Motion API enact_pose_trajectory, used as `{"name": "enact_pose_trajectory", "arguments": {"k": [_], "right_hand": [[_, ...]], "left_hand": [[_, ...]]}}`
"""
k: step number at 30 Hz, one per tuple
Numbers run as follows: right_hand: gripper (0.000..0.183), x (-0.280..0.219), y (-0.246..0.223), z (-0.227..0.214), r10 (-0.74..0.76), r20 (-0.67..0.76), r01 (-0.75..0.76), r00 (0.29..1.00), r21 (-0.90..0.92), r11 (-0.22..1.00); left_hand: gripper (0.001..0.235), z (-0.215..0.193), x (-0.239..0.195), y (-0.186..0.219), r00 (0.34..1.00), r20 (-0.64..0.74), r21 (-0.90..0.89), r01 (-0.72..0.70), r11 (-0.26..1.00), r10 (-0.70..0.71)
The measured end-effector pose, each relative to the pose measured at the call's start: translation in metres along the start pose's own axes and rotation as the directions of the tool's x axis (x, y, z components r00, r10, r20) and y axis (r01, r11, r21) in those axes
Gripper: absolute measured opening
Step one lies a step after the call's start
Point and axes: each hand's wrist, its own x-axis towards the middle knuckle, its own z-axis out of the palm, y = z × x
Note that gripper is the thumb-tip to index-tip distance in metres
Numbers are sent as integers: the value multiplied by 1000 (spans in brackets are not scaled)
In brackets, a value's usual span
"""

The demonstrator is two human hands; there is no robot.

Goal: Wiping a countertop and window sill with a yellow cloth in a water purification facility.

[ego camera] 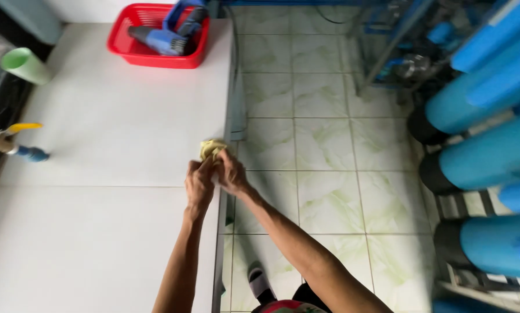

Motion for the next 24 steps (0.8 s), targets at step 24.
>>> {"name": "enact_pose_trajectory", "arguments": {"k": [24], "right_hand": [[33,-151,29,-198,411,172,-429,895,586,688]], "left_hand": [[43,-63,-74,189,734,184,-307,-590,747,654]]}}
